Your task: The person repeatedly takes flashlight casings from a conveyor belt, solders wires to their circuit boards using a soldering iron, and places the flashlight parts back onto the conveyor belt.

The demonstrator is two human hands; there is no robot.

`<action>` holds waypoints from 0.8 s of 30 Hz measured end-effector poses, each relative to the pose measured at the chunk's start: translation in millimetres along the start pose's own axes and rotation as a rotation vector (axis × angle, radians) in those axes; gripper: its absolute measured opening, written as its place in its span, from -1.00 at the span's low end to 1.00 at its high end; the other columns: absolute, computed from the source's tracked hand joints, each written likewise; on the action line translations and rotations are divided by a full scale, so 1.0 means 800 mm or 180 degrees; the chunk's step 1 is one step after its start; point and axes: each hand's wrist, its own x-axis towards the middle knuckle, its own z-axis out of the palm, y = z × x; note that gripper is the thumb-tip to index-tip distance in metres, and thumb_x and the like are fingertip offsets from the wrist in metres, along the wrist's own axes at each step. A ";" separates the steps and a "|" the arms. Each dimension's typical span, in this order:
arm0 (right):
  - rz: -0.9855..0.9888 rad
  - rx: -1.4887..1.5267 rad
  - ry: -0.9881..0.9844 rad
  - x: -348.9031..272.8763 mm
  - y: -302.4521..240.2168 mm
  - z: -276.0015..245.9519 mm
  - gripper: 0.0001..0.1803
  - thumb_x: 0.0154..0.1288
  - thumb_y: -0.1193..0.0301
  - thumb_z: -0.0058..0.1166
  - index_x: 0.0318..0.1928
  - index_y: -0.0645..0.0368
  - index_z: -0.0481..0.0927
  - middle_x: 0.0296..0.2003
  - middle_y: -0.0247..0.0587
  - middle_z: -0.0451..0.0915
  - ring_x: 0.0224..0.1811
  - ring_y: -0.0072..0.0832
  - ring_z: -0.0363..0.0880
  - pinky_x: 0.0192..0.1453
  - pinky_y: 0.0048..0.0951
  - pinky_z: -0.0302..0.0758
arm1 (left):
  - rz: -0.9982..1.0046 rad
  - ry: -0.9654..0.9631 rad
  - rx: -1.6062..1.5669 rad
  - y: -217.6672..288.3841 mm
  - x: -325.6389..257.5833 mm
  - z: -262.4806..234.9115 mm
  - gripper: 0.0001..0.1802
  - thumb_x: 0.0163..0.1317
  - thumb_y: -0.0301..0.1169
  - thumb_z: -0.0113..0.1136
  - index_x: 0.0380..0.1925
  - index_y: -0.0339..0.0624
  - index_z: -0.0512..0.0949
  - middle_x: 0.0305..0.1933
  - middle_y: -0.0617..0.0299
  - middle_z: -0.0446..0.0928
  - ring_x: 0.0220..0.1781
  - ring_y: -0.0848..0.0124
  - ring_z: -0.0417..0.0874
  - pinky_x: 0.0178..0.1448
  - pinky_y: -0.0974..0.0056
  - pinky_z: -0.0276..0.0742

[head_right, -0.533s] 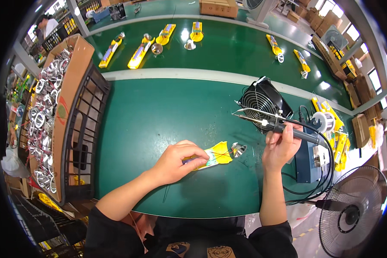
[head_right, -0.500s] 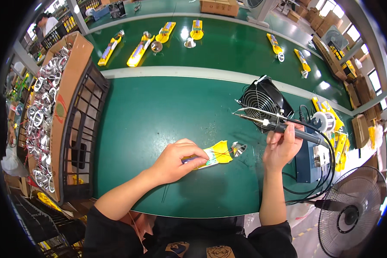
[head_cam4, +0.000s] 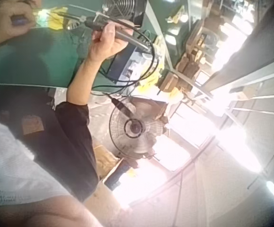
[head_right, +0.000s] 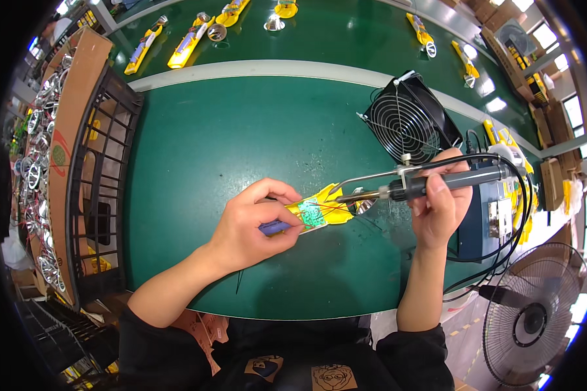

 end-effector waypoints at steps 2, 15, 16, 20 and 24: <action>-0.0032 -0.0212 -0.0040 -0.002 0.008 -0.005 -0.79 -0.05 0.43 -0.02 -0.50 0.27 0.26 -0.64 -0.31 0.28 -0.84 -0.76 0.08 -0.78 -0.74 0.06 | 0.0062 -0.0015 0.0283 -0.001 -0.001 0.001 -0.88 -0.27 -0.61 0.23 -0.63 -0.26 0.50 -0.30 0.17 0.42 -0.34 0.37 0.53 -0.29 0.38 0.49; 0.0210 -0.0632 -0.0457 -0.009 0.009 0.006 -0.81 -0.08 0.47 -0.01 -0.50 0.29 0.28 -0.58 -0.29 0.28 -0.78 -0.73 0.14 -0.73 -0.73 0.09 | 0.0271 0.0427 0.1017 -0.001 -0.003 0.015 -0.86 -0.32 -0.60 0.18 -0.71 -0.21 0.42 -0.40 0.29 0.46 -0.55 0.48 0.52 -0.52 0.44 0.45; 0.0216 -0.0631 -0.0460 -0.009 0.008 0.007 -0.81 -0.08 0.47 -0.01 -0.50 0.29 0.28 -0.58 -0.29 0.28 -0.78 -0.73 0.14 -0.73 -0.73 0.09 | 0.0272 0.0497 0.1056 -0.001 -0.003 0.016 -0.86 -0.33 -0.59 0.18 -0.72 -0.20 0.41 -0.42 0.31 0.46 -0.57 0.47 0.50 -0.55 0.43 0.43; 0.0318 -0.0712 -0.0439 -0.009 0.008 0.008 -0.80 -0.06 0.47 0.00 -0.49 0.29 0.27 -0.57 -0.29 0.28 -0.77 -0.73 0.15 -0.74 -0.73 0.09 | 0.0204 0.0592 0.1176 0.001 0.000 0.020 -0.85 -0.34 -0.58 0.17 -0.74 -0.18 0.39 -0.45 0.33 0.47 -0.61 0.46 0.48 -0.59 0.42 0.39; 0.0267 -0.0810 -0.0385 -0.009 0.010 0.015 -0.81 -0.04 0.46 0.00 -0.49 0.29 0.28 -0.60 -0.32 0.27 -0.77 -0.74 0.14 -0.74 -0.73 0.09 | 0.0162 0.0632 0.1186 0.001 0.000 0.021 -0.85 -0.34 -0.57 0.17 -0.75 -0.17 0.38 -0.45 0.35 0.47 -0.62 0.45 0.47 -0.60 0.42 0.38</action>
